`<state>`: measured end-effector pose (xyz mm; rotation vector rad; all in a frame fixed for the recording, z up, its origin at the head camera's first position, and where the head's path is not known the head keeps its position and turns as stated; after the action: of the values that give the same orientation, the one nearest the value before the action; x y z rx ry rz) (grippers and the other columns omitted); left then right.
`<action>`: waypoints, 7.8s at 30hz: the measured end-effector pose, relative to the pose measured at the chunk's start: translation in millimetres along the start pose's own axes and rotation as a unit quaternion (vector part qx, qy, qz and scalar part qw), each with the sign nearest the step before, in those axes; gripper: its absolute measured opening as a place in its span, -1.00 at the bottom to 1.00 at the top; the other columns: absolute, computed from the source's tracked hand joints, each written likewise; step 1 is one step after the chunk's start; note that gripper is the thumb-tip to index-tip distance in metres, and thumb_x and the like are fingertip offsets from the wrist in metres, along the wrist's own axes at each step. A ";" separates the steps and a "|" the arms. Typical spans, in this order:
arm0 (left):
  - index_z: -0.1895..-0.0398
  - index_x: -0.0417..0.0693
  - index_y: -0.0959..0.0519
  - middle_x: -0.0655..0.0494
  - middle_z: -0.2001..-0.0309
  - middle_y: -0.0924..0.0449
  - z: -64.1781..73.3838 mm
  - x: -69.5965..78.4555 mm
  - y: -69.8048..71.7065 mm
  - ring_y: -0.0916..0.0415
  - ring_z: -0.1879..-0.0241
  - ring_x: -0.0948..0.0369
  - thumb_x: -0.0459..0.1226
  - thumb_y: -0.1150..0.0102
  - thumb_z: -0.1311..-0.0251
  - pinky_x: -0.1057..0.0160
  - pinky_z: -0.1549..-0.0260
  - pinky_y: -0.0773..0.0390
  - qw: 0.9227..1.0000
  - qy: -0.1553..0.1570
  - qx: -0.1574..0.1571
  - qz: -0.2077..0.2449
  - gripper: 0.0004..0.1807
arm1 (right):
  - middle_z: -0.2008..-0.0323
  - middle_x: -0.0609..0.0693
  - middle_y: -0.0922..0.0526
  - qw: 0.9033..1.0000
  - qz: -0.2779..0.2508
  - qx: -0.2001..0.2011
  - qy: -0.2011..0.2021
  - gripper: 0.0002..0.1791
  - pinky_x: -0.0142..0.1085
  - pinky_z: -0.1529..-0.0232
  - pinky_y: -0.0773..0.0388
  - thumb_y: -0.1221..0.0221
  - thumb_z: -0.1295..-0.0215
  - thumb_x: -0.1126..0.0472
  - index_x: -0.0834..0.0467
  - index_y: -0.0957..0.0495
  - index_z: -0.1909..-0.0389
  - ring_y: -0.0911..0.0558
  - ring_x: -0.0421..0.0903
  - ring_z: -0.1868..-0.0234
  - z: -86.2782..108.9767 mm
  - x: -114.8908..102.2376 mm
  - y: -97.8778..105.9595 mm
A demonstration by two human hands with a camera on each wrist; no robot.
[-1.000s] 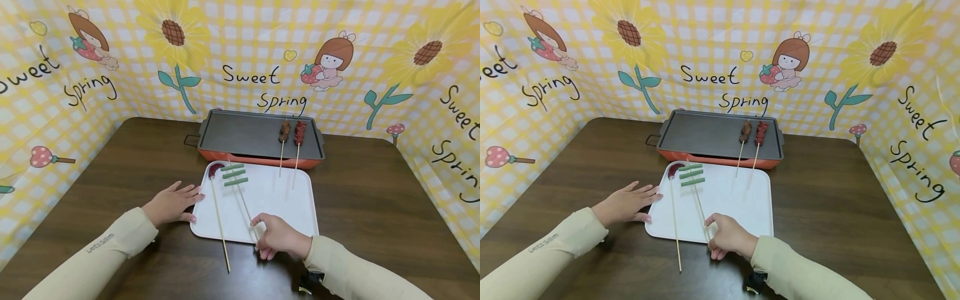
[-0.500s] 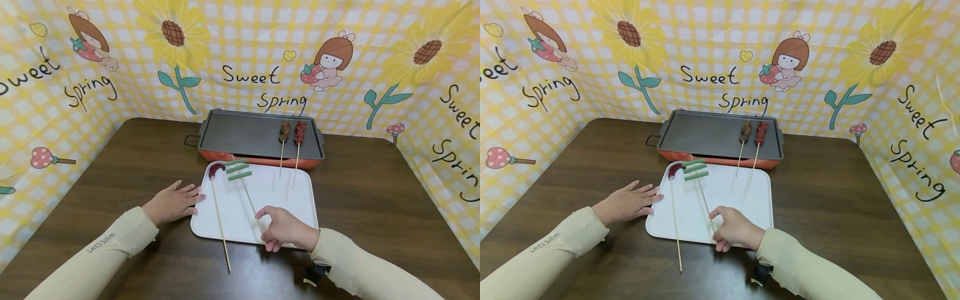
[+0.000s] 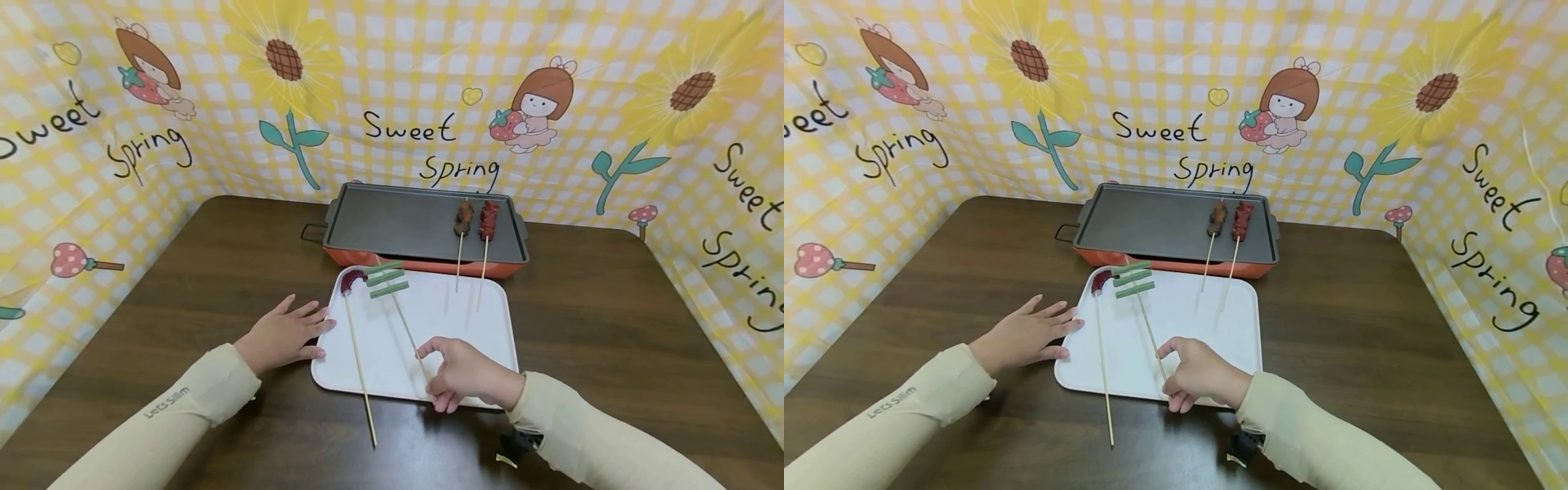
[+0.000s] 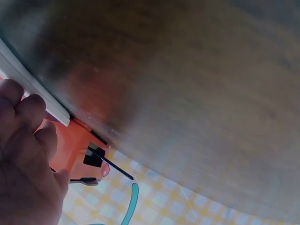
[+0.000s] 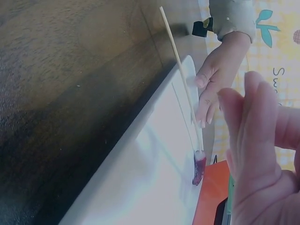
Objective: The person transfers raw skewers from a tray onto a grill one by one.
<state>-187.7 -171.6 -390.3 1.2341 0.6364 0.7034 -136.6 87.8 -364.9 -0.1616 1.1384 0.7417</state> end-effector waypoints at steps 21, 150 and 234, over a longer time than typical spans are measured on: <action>-0.35 -0.07 -0.41 -0.11 -0.36 -0.35 -0.3 -1.5 -4.0 -0.21 -0.39 -0.09 0.09 -0.06 -0.28 -0.26 -0.31 -0.10 1.000 0.001 0.006 0.001 -0.33 | 0.68 0.04 -0.58 0.997 -0.034 0.070 0.016 -0.45 -0.32 0.59 -0.60 -0.14 -0.17 0.54 0.43 -0.29 -0.22 -0.56 -0.21 0.71 -22.5 -13.7 25.8; -0.41 -0.09 -0.33 -0.11 -0.42 -0.26 -0.3 -0.6 2.3 -0.21 -0.39 -0.10 0.09 -0.03 -0.32 -0.27 -0.32 -0.08 0.999 0.012 -0.037 0.032 -0.31 | 0.52 0.11 -0.67 0.984 0.082 0.158 -0.025 -0.65 -0.31 0.50 -0.65 -0.26 -0.25 0.33 0.36 -0.56 -0.03 -0.62 -0.18 0.63 -62.8 -52.6 53.9; -0.39 -0.12 -0.35 -0.17 -0.41 -0.26 -1.4 -3.0 -3.6 -0.21 -0.38 -0.16 0.07 -0.06 -0.31 -0.29 -0.29 -0.11 0.997 0.008 -0.035 0.063 -0.32 | 0.67 0.11 -0.59 0.995 -0.099 -0.005 0.031 -0.38 -0.33 0.66 -0.58 -0.11 0.07 0.71 0.36 -0.44 -0.12 -0.56 -0.15 0.68 -32.5 -10.2 -73.0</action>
<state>-190.2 -173.7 -394.0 1.2125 0.5462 0.8333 -119.1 12.6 -388.1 -0.3030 1.1601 0.5696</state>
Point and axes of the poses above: each hand's wrist, its own z-axis away from the middle knuckle, its own y-axis out of the back of the hand, x = y × z, the point moved 5 cm from there along -z, towards the middle knuckle
